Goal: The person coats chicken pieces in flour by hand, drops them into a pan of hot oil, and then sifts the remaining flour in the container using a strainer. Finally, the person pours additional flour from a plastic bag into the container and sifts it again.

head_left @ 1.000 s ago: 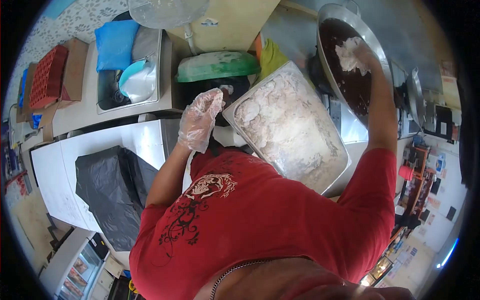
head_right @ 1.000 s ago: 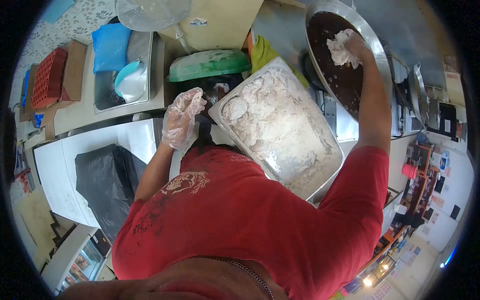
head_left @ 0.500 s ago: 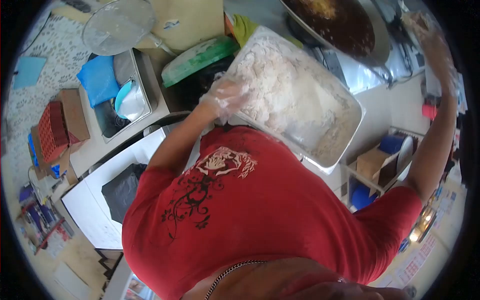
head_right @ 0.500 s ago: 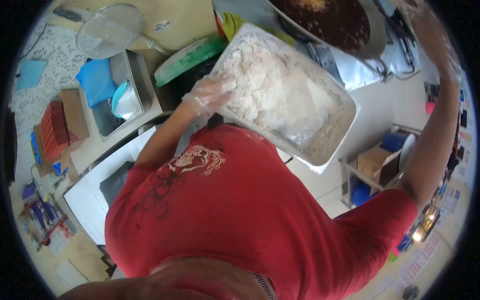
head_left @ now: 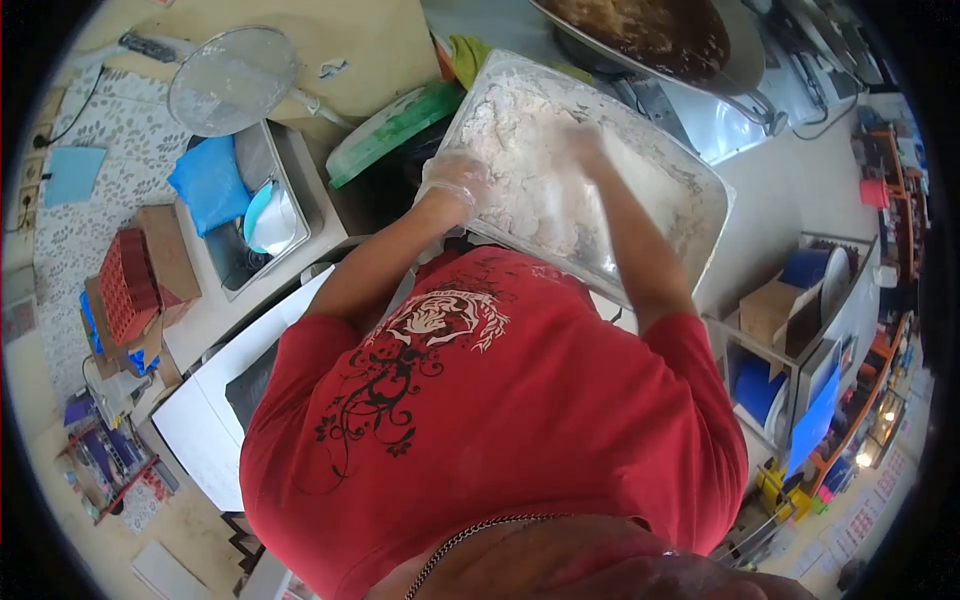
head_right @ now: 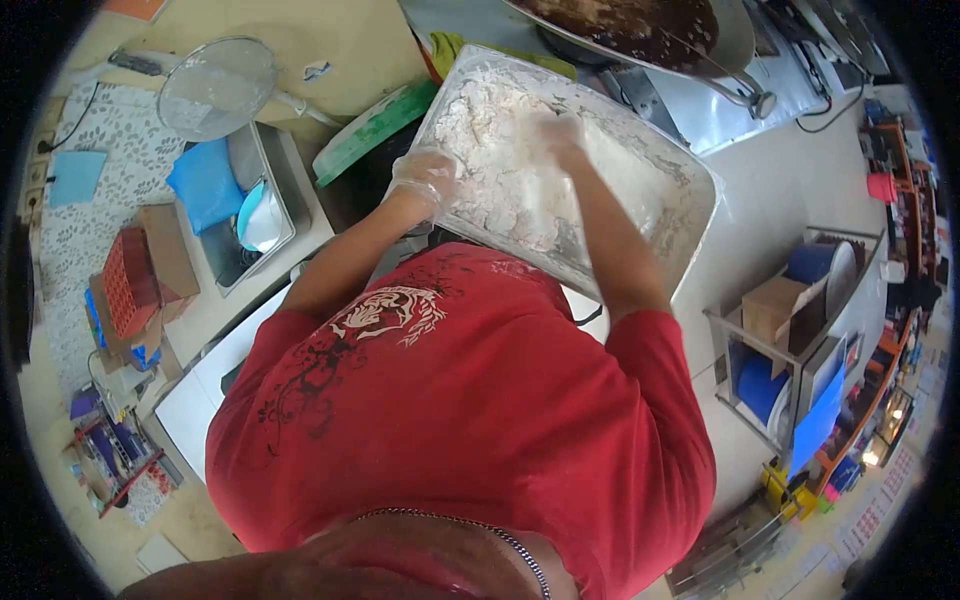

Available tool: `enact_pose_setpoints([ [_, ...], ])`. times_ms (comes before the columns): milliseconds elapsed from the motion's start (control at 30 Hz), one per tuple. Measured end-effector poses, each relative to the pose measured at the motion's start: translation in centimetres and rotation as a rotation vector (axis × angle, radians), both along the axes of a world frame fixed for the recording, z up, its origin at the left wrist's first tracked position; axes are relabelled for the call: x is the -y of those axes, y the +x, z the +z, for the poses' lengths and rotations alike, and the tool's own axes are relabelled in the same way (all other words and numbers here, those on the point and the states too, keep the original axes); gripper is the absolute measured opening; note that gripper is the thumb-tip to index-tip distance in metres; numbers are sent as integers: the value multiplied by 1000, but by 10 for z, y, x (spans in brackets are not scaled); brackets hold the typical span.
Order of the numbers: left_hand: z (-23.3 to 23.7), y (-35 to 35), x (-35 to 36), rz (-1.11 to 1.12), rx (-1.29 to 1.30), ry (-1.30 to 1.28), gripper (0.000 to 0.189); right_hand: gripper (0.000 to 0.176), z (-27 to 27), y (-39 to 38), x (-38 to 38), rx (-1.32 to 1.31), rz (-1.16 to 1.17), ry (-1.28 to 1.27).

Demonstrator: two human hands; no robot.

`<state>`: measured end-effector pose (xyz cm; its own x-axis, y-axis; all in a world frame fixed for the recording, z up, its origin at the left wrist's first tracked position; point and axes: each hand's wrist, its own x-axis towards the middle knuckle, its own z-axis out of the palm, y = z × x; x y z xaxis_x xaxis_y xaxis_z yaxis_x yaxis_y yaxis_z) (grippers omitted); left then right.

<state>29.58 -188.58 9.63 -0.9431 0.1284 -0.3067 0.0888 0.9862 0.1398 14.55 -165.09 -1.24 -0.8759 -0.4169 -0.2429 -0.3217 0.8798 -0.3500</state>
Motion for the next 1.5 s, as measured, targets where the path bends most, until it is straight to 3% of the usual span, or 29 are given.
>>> enact_pose_setpoints([
  [67,2,-4,-2,13,46,-55,28,46,-14,9,38,-146,-439,-483],
  [167,-12,-9,-4,-43,70,-98,35,57,1,12,35,-244,-41,-189],
  [233,-47,-4,-7,-88,55,-131,41,55,13,7,21,-47,-139,-280],
  [267,-41,1,-8,-65,62,-47,44,54,20,11,13,64,-189,-320],
  [300,-25,0,-4,-42,60,34,47,52,61,20,6,154,-117,-244],
  [400,-31,-16,13,-79,-37,190,54,52,36,12,-32,-73,11,-147],
  [500,-33,-9,16,-132,-88,346,54,48,100,33,-38,46,16,-120],
  [533,-29,-11,16,-147,-103,399,53,47,97,33,-40,53,4,-98],
  [600,-27,-10,8,-129,64,190,45,47,87,39,-44,76,-20,-49],
  [700,-7,-6,-8,-40,165,36,44,49,75,61,-29,272,-86,-346],
  [800,18,-1,-26,-65,177,-25,47,40,17,63,-29,33,22,-165],
  [833,21,-3,-28,-98,174,-46,48,40,23,60,-27,76,0,-222],
  [933,2,3,-18,-143,97,150,50,42,52,58,-33,194,-75,-290],
  [1000,2,0,-12,0,26,236,45,45,80,55,-36,220,-130,-213],
  [1033,1,-1,-12,67,-4,279,43,47,79,57,-38,162,-119,-303],
  [1100,-20,-20,-21,-88,-313,371,35,53,71,65,-43,50,-96,-475],
  [1133,-34,-20,-31,-160,-459,419,31,51,83,74,-35,214,-92,-515],
  [1200,-39,-19,-46,291,-33,1435,34,49,121,80,-4,522,-66,-598],
  [1233,-31,-18,-49,234,-48,1361,35,47,109,86,-3,655,-140,-730],
  [1300,-66,-30,-57,262,77,1574,45,43,4,73,-5,524,-127,-741],
  [1400,-12,-37,-39,154,-40,808,41,46,29,63,4,262,-7,-334],
  [1467,-7,-44,-19,110,-111,437,39,39,54,63,4,382,-180,-322],
  [1500,-5,-52,-13,88,-148,251,38,37,57,64,2,299,-110,-396],
])
